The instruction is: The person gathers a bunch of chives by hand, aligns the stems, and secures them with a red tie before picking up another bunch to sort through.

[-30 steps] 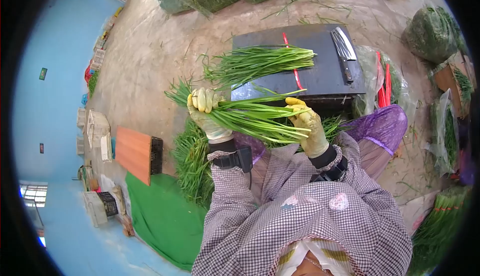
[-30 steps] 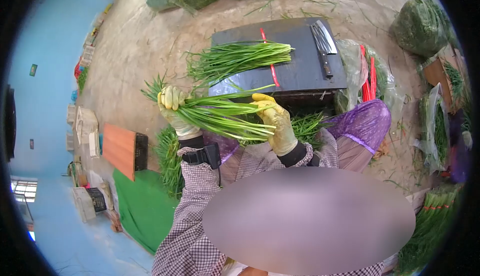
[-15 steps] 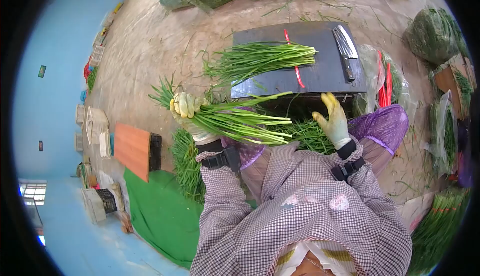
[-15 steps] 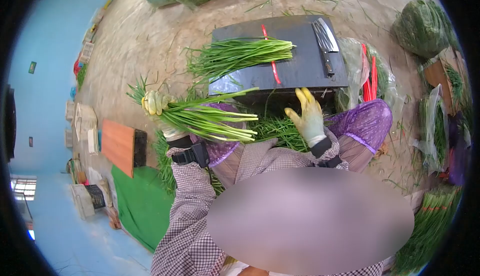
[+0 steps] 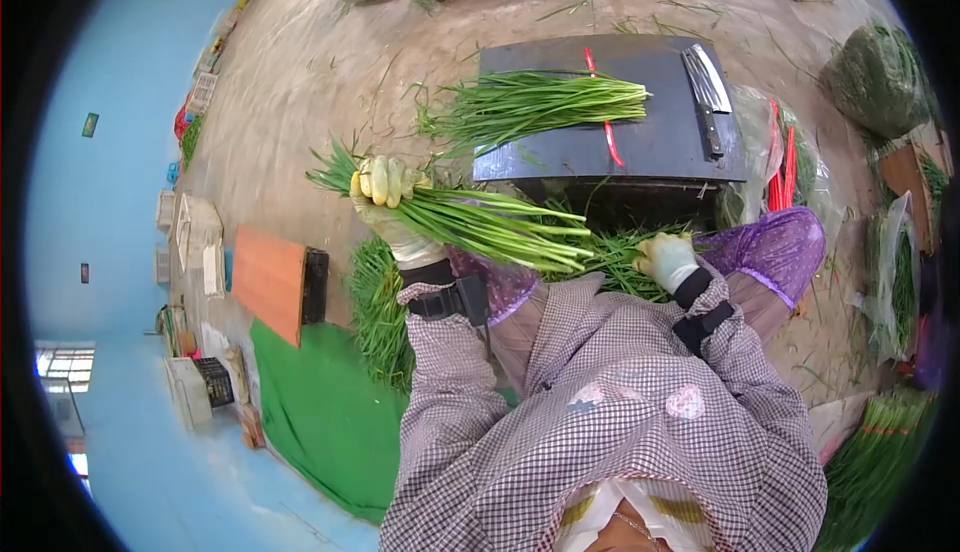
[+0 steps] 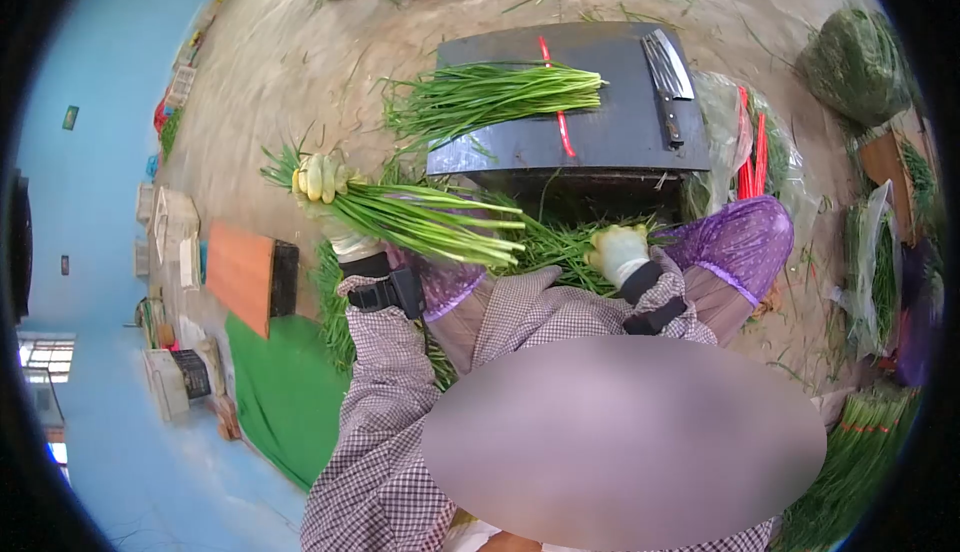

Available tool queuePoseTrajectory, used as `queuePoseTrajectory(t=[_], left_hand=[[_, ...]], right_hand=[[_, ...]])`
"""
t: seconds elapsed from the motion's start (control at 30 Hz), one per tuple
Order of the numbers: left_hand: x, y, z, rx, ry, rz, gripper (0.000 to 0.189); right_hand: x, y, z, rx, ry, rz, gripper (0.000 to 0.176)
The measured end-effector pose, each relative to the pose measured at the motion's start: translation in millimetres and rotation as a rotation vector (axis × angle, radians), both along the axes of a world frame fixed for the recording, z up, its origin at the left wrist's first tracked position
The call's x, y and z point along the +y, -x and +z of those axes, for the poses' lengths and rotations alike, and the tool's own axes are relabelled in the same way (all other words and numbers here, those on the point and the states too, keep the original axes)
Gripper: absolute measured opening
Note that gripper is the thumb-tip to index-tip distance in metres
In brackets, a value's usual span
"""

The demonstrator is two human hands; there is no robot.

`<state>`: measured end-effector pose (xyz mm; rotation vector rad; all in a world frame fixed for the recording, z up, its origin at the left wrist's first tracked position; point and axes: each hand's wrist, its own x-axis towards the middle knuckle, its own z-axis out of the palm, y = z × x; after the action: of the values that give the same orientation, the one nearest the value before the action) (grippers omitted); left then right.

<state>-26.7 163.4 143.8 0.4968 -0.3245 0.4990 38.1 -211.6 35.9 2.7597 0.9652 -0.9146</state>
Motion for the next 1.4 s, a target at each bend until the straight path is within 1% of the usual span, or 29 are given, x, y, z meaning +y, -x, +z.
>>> queuePoseTrajectory(t=[0.03, 0.07, 0.1, 0.13, 0.2, 0.23, 0.33, 0.37, 0.47, 0.5, 0.6, 0.7, 0.73, 0.77, 0.8, 0.87, 0.93, 0.97, 1.0, 1.03, 1.07, 1.13, 1.23, 1.33, 1.37, 1.4], left_hand=[[-1, -2, 5, -0.018, -0.001, 0.013, 0.035], [-5, -6, 8, -0.039, 0.001, 0.024, 0.035], [-10, -8, 11, -0.055, 0.085, 0.039, 0.034], [-11, -12, 6, -0.066, 0.068, 0.027, 0.034], [-7, -25, -1, -0.101, 0.022, 0.006, 0.034], [-7, -28, -1, -0.087, 0.018, -0.017, 0.035], [-18, -33, -4, -0.033, -0.001, -0.078, 0.038], [-22, -33, -2, -0.064, 0.016, -0.081, 0.038], [-23, -29, -3, -0.036, 0.045, -0.038, 0.037], [-23, -29, -3, -0.018, 0.038, -0.02, 0.037], [-23, -27, -4, 0.042, 0.021, 0.038, 0.035], [-20, -25, -8, 0.111, 0.013, 0.124, 0.034], [-17, -22, -9, 0.137, 0.014, 0.156, 0.033], [-13, -20, -10, 0.162, 0.014, 0.189, 0.033], [-8, -18, -10, 0.169, -0.007, 0.213, 0.033], [2, -18, -12, 0.185, -0.052, 0.255, 0.033], [-4, -19, -13, 0.225, -0.045, 0.275, 0.032], [-7, -24, -16, 0.222, -0.053, 0.259, 0.032], [-9, -31, -18, 0.207, -0.062, 0.243, 0.031], [-9, -34, -22, 0.18, -0.08, 0.206, 0.03], [-15, -38, -18, 0.176, -0.046, 0.204, 0.03], [-28, -42, -13, 0.172, 0.02, 0.207, 0.029], [-30, -40, -9, 0.196, 0.0, 0.247, 0.029], [-25, -33, -7, 0.252, -0.008, 0.29, 0.029], [-24, -31, -7, 0.272, -0.006, 0.301, 0.029], [-20, -28, -7, 0.253, 0.004, 0.299, 0.029]], right_hand=[[-7, 7, -1, -0.152, -0.216, 0.017, 0.032], [-6, 4, -3, 0.035, -0.523, 0.0, 0.034], [-1, -1, -6, 0.228, -0.826, -0.019, 0.037], [9, 1, 2, 0.426, -1.128, -0.043, 0.041], [32, 4, 11, 0.913, -1.213, -0.172, 0.044], [45, 13, 35, 1.037, -1.368, -0.276, 0.041], [73, 20, 25, 1.208, -1.423, -0.464, 0.038], [84, 28, 20, 1.264, -1.542, -0.62, 0.036], [88, 28, 15, 1.096, -1.504, -0.603, 0.032], [89, 27, 15, 0.99, -1.473, -0.567, 0.03], [83, 24, 2, 0.465, -1.215, -0.381, 0.022], [57, 10, -32, 0.219, -1.127, -0.237, 0.015], [38, 7, -27, 0.091, -1.084, -0.074, 0.02], [25, 7, -42, 0.067, -0.709, -0.21, 0.025], [8, 2, -48, -0.07, -0.265, 0.044, 0.03], [-12, 10, -19, -0.339, -0.162, 0.089, 0.03], [7, 8, 24, -0.207, -0.75, -0.05, 0.026], [24, 12, 50, -0.183, -0.996, -0.054, 0.023], [38, 16, 69, -0.213, -0.986, -0.048, 0.023], [50, 23, 81, -0.396, -1.049, -0.028, 0.025], [62, 25, 95, -0.447, -1.108, -0.045, 0.026], [85, 19, 86, -0.464, -1.208, -0.067, 0.022], [96, 14, 65, -0.455, -1.148, -0.067, 0.017], [89, 14, 60, -0.346, -1.212, -0.116, 0.009], [84, 12, 56, -0.366, -1.134, -0.11, 0.007], [76, 9, 47, -0.359, -0.968, -0.06, 0.008]])
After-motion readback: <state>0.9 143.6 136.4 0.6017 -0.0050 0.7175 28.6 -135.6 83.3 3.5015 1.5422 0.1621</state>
